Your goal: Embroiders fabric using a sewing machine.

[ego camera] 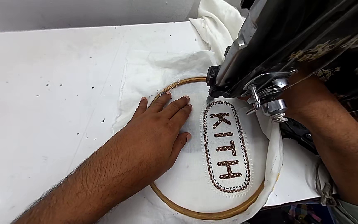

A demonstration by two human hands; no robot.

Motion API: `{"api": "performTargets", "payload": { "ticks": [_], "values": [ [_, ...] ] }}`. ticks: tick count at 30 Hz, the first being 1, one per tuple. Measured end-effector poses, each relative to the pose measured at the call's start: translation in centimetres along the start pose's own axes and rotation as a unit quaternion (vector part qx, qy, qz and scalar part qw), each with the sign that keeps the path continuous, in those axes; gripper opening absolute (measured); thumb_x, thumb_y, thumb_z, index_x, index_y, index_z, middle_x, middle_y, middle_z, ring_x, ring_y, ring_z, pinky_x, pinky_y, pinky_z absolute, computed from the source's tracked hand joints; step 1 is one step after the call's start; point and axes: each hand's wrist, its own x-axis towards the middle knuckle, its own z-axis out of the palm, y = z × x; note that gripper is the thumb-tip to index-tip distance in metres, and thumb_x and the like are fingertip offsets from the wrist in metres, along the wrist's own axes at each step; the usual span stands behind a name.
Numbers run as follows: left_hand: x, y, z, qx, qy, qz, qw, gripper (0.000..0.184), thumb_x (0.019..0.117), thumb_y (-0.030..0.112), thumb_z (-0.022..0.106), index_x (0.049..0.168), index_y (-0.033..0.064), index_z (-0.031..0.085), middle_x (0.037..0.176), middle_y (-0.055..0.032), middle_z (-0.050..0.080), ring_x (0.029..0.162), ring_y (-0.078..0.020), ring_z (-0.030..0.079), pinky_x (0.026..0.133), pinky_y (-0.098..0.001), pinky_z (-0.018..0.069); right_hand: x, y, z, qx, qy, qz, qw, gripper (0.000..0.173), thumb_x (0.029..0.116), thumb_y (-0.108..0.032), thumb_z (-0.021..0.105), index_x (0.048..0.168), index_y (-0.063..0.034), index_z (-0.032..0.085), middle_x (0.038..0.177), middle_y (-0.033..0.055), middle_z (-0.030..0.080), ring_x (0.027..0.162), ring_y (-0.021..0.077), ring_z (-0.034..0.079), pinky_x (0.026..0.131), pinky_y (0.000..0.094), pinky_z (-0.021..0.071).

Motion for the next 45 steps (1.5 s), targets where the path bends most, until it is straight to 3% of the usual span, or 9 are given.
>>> {"api": "performTargets", "payload": {
  "ticks": [24, 26, 28, 30, 35, 38, 40, 42, 45],
  "values": [
    [-0.2, 0.1, 0.0, 0.004, 0.008, 0.003, 1.0, 0.058, 0.1026, 0.045, 0.039, 0.147, 0.013, 0.056, 0.159, -0.004, 0.047, 0.149, -0.0358, 0.04, 0.111, -0.0708, 0.0348, -0.1, 0.2, 0.0, 0.002, 0.0, -0.017, 1.0, 0.031, 0.0946, -0.028, 0.073, 0.078, -0.0036, 0.063, 0.071, 0.0084, 0.058, 0.069, 0.0197, 0.056, 0.063, 0.0427, 0.0419],
    [-0.2, 0.0, 0.1, 0.005, 0.006, 0.002, 1.0, 0.058, 0.103, 0.046, 0.038, 0.148, 0.013, 0.056, 0.159, -0.004, 0.046, 0.149, -0.0358, 0.04, 0.112, -0.0709, 0.0346, 0.7, 1.4, 0.8, 0.006, 0.017, -0.037, 0.999, 0.031, 0.0918, -0.036, 0.075, 0.075, -0.0106, 0.066, 0.067, 0.0027, 0.057, 0.064, 0.0138, 0.055, 0.059, 0.0391, 0.0424],
    [-0.3, 0.0, 0.0, 0.009, -0.003, -0.003, 1.0, 0.059, 0.1038, 0.047, 0.036, 0.149, 0.0139, 0.054, 0.16, -0.0028, 0.045, 0.15, -0.0345, 0.039, 0.113, -0.0704, 0.0341, 2.5, 3.4, 2.3, -0.01, 0.039, -0.055, 0.998, 0.034, 0.0842, -0.057, 0.073, 0.066, -0.029, 0.067, 0.057, -0.0121, 0.053, 0.052, -0.0008, 0.05, 0.048, 0.0286, 0.0413],
    [-0.3, 0.0, -0.1, 0.007, -0.006, -0.005, 1.0, 0.059, 0.1038, 0.047, 0.036, 0.149, 0.0136, 0.055, 0.16, -0.0028, 0.046, 0.149, -0.0345, 0.039, 0.112, -0.0699, 0.0345, 3.2, 3.8, 2.6, 0.0, 0.022, -0.055, 0.998, 0.034, 0.0831, -0.059, 0.073, 0.064, -0.0319, 0.065, 0.055, -0.0142, 0.05, 0.05, -0.0027, 0.047, 0.046, 0.0279, 0.0392],
    [-0.5, 0.1, -0.1, 0.011, -0.005, 0.002, 1.0, 0.059, 0.1038, 0.046, 0.036, 0.148, 0.0128, 0.055, 0.159, -0.0036, 0.047, 0.148, -0.0357, 0.04, 0.111, -0.0699, 0.0363, 2.6, 2.9, 1.7, -0.004, -0.011, -0.034, 0.999, 0.029, 0.0839, -0.05, 0.075, 0.065, -0.0302, 0.066, 0.055, -0.0131, 0.053, 0.05, -0.0019, 0.048, 0.045, 0.0278, 0.04],
    [-0.5, 0.2, -0.1, 0.009, 0.006, 0.009, 1.0, 0.058, 0.1023, 0.045, 0.039, 0.146, 0.0116, 0.057, 0.157, -0.0054, 0.049, 0.146, -0.0373, 0.043, 0.11, -0.0702, 0.0375, 0.2, 0.3, 0.1, 0.014, -0.024, -0.006, 1.0, 0.024, 0.0933, -0.025, 0.075, 0.08, -0.0071, 0.067, 0.071, 0.0057, 0.059, 0.068, 0.017, 0.057, 0.063, 0.0418, 0.0435],
    [-0.5, 0.2, -0.1, 0.007, 0.006, 0.007, 1.0, 0.058, 0.102, 0.045, 0.04, 0.146, 0.0114, 0.057, 0.158, -0.0058, 0.048, 0.146, -0.0381, 0.042, 0.109, -0.07, 0.0377, -0.2, -0.3, -0.2, 0.011, -0.019, 0.003, 1.0, 0.025, 0.0941, -0.022, 0.074, 0.08, -0.0038, 0.064, 0.072, 0.0079, 0.058, 0.07, 0.0188, 0.056, 0.064, 0.0423, 0.043],
    [-0.5, 0.2, -0.1, 0.009, 0.007, 0.006, 1.0, 0.058, 0.1021, 0.045, 0.039, 0.146, 0.0114, 0.057, 0.158, -0.0056, 0.048, 0.146, -0.0379, 0.042, 0.109, -0.0699, 0.0383, 0.2, 0.2, 0.1, 0.014, -0.017, -0.003, 1.0, 0.027, 0.0932, -0.028, 0.075, 0.078, -0.0075, 0.064, 0.07, 0.0041, 0.057, 0.067, 0.0149, 0.055, 0.062, 0.0396, 0.0422],
    [-0.5, 0.2, -0.1, 0.014, 0.0, 0.003, 1.0, 0.058, 0.1029, 0.046, 0.038, 0.147, 0.0127, 0.056, 0.158, -0.0039, 0.048, 0.147, -0.0363, 0.042, 0.11, -0.0693, 0.0374, 1.9, 2.6, 1.5, -0.012, 0.012, -0.048, 0.999, 0.026, 0.0844, -0.05, 0.074, 0.07, -0.0276, 0.07, 0.059, -0.0122, 0.057, 0.054, -0.0015, 0.052, 0.049, 0.0275, 0.0435]
  ]
}}
